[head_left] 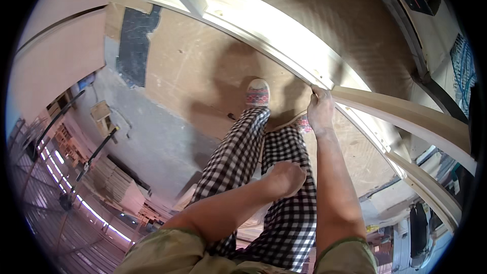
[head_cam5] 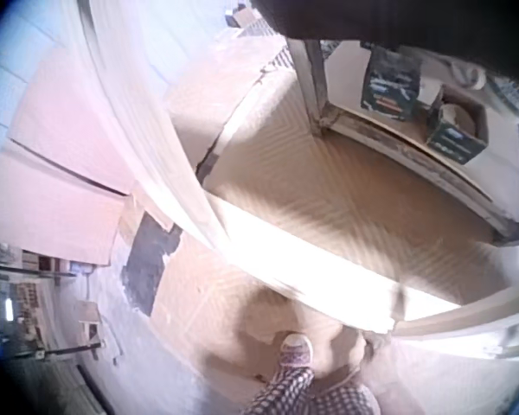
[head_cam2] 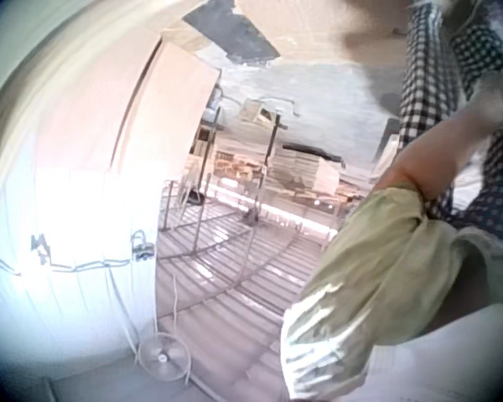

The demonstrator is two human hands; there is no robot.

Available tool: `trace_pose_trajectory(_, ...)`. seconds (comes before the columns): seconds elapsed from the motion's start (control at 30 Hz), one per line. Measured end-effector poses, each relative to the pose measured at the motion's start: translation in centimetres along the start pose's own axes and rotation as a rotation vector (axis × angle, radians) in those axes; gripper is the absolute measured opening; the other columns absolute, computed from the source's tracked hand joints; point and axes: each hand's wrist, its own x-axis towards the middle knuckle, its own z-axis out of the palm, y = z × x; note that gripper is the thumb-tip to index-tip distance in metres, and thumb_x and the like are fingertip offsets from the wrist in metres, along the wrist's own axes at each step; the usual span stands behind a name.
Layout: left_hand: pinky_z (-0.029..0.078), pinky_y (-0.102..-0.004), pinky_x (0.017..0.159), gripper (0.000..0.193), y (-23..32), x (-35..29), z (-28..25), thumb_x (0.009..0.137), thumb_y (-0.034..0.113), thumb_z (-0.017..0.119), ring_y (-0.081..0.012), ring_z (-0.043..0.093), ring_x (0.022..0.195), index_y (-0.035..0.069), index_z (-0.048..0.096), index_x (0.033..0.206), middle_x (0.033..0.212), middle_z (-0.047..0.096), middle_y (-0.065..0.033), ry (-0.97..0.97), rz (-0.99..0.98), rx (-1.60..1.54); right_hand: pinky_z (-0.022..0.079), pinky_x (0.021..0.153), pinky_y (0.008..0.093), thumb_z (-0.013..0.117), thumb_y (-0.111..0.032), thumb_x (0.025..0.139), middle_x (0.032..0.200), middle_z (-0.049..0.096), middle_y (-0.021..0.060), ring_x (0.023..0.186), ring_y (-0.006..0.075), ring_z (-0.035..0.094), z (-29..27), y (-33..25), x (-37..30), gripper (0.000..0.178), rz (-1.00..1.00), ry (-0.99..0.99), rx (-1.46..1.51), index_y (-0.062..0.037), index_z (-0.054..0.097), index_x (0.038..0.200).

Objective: The person sands the curved and flat surfaces of a wooden frame using a pneumatic orbital sander and then uses a small tool to scrape or clean around the joints of the frame.

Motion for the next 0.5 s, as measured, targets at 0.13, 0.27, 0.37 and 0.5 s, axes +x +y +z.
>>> trace_pose_trajectory(0.13,0.053,-0.0402,0.072,0.025,-1.6,-4.0,0.8,0.076,0.010,0.058,-0.0326,0.064,0.082,-0.004,0.055,0.096,0.086,0.064,-0.0176,0.305,0.087,0.045,0.048,0.086,0.0398,0.053,-0.001,0.084,0.104,0.058,0.0192,0.096,0.0343,0.058,1.8,-2.3,-2.4,0.024,-0.017,0.070,0.192,-0.0021,0.062,0.106)
trace_pose_trajectory(0.27,0.052,-0.0426,0.067,0.017,-2.9,-9.1,0.4,0.075,0.005,0.050,-0.0339,0.063,0.080,-0.004,0.054,0.089,0.077,0.062,-0.0182,0.426,0.139,0.066,0.048,0.084,0.0399,0.053,-0.002,0.085,0.103,0.058,0.0183,0.095,0.0342,0.058,2.8,-5.8,-2.3,0.022,-0.147,0.077,0.271,-0.0017,0.062,0.105)
trace_pose_trajectory(0.37,0.052,-0.0426,0.069,0.015,-6.8,-9.8,1.2,0.075,0.005,0.051,-0.0346,0.063,0.082,-0.004,0.055,0.087,0.078,0.062,-0.0187,0.376,0.120,0.043,0.047,0.086,0.0402,0.053,-0.001,0.085,0.107,0.056,0.0180,0.099,0.0347,0.056,5.7,-9.7,-0.8,0.026,-0.276,0.105,0.276,-0.0005,0.060,0.110)
trace_pose_trajectory(0.5,0.053,-0.0390,0.072,0.025,-10.8,-11.3,-2.0,0.077,0.007,0.053,-0.0340,0.065,0.088,-0.006,0.062,0.096,0.093,0.064,-0.0215,0.215,0.058,0.077,0.045,0.090,0.0416,0.052,0.001,0.083,0.114,0.053,0.0182,0.106,0.0348,0.053,9.8,-15.3,1.9,0.034,-0.295,0.122,0.189,-0.0018,0.056,0.117)
